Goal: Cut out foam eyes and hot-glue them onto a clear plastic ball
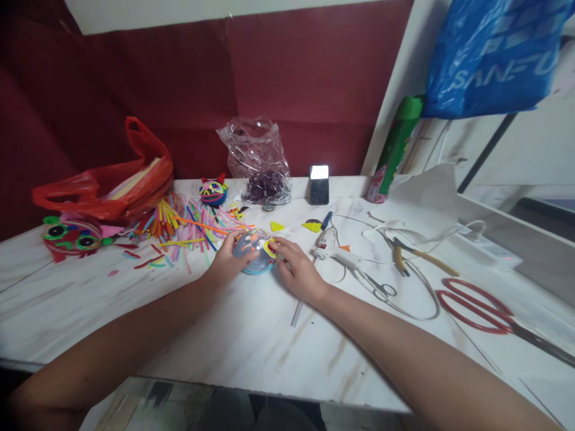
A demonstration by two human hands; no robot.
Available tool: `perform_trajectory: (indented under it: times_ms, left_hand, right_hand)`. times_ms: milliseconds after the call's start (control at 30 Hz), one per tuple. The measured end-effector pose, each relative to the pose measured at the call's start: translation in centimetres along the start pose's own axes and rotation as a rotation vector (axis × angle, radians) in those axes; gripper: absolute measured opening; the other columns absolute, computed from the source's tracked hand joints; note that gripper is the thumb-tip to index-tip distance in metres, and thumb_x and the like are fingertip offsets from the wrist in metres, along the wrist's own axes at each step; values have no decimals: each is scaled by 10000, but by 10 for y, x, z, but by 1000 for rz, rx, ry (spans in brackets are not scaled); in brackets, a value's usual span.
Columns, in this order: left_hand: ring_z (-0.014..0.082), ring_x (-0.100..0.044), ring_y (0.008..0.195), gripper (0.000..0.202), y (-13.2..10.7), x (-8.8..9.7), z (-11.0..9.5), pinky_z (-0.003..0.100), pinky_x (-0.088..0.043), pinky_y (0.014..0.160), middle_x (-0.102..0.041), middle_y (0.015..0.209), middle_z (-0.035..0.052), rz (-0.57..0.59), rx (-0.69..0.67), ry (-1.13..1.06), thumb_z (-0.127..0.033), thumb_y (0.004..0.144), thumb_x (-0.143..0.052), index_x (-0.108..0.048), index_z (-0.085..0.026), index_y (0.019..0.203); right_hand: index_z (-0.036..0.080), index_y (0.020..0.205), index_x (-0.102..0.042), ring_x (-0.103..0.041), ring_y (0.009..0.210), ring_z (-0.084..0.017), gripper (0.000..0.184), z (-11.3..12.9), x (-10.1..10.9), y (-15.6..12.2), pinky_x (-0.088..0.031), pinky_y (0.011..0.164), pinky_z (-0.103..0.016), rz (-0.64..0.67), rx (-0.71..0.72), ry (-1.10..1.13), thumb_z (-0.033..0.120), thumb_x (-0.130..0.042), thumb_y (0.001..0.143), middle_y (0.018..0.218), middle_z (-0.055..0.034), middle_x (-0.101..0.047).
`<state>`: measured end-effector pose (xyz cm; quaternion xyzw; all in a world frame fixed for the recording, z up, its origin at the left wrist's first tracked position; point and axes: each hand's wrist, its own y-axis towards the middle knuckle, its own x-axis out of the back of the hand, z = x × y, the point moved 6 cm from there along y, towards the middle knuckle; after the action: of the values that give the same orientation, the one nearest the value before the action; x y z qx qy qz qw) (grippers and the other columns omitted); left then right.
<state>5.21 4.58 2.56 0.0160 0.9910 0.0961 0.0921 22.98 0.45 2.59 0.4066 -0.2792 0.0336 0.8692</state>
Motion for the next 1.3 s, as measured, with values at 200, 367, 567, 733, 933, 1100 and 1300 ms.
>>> perform_trajectory:
  times_ms: [200, 367, 567, 733, 933, 1100, 1300]
  left_hand:
    - [270, -540, 1083, 714, -10, -6, -16, 405, -421, 962, -553, 1165, 89, -49, -65, 359, -271, 489, -850, -543, -215, 1131]
    - [292, -492, 1179, 728, -11, -10, -24, 424, -382, 1014, -533, 1210, 113, -100, -163, 615, -273, 489, -833, -532, -199, 1148]
    - [253, -570, 1088, 689, 3, 0, -15, 398, -451, 955, -581, 1171, 85, 26, -46, 435, -339, 547, -810, -507, -217, 1154]
    - [231, -627, 982, 713, 12, 5, -14, 355, -509, 855, -614, 1133, 57, 282, 113, 236, -330, 549, -807, -478, -221, 1172]
    - [215, -660, 909, 731, 23, 15, -7, 337, -536, 776, -616, 1181, 49, 363, 176, 180, -330, 567, -777, -460, -255, 1222]
    - [227, -645, 947, 756, 20, 10, -8, 332, -516, 808, -610, 1188, 49, 451, 177, 221, -318, 568, -788, -454, -248, 1243]
    - [266, -543, 1143, 802, 11, -3, -20, 359, -436, 956, -505, 1301, 91, 492, 34, 382, -268, 492, -842, -481, -219, 1206]
  right_hand:
    - [262, 1325, -512, -495, 1262, -244, 475, 9, -4, -2, -456, 1024, -478, 16, 49, -80, 116, -442, 879, 1352, -123, -522]
    - [252, 1354, -481, -491, 1264, -251, 511, 20, -6, -3, -448, 1040, -480, 47, 81, -127, 101, -443, 867, 1357, -134, -512]
    - [246, 1409, -384, -447, 1300, -263, 598, 15, -5, -1, -513, 949, -458, 61, -9, -36, 109, -471, 834, 1404, -147, -463]
    - [226, 1283, -493, -614, 1016, -217, 464, -1, 4, 2, -566, 779, -382, -18, -126, 4, 139, -470, 828, 1228, -132, -582]
    - [206, 1165, -562, -642, 936, -206, 355, -5, 10, 4, -571, 709, -347, -80, -193, 9, 140, -467, 829, 1097, -110, -638]
    - [212, 1214, -552, -567, 1081, -247, 355, 24, 11, 4, -525, 879, -455, -55, 121, -190, 141, -475, 875, 1159, -136, -606]
    - [236, 1247, -547, -533, 1066, -247, 347, 52, 4, -1, -532, 865, -443, -3, 460, -307, 172, -514, 907, 1146, -124, -609]
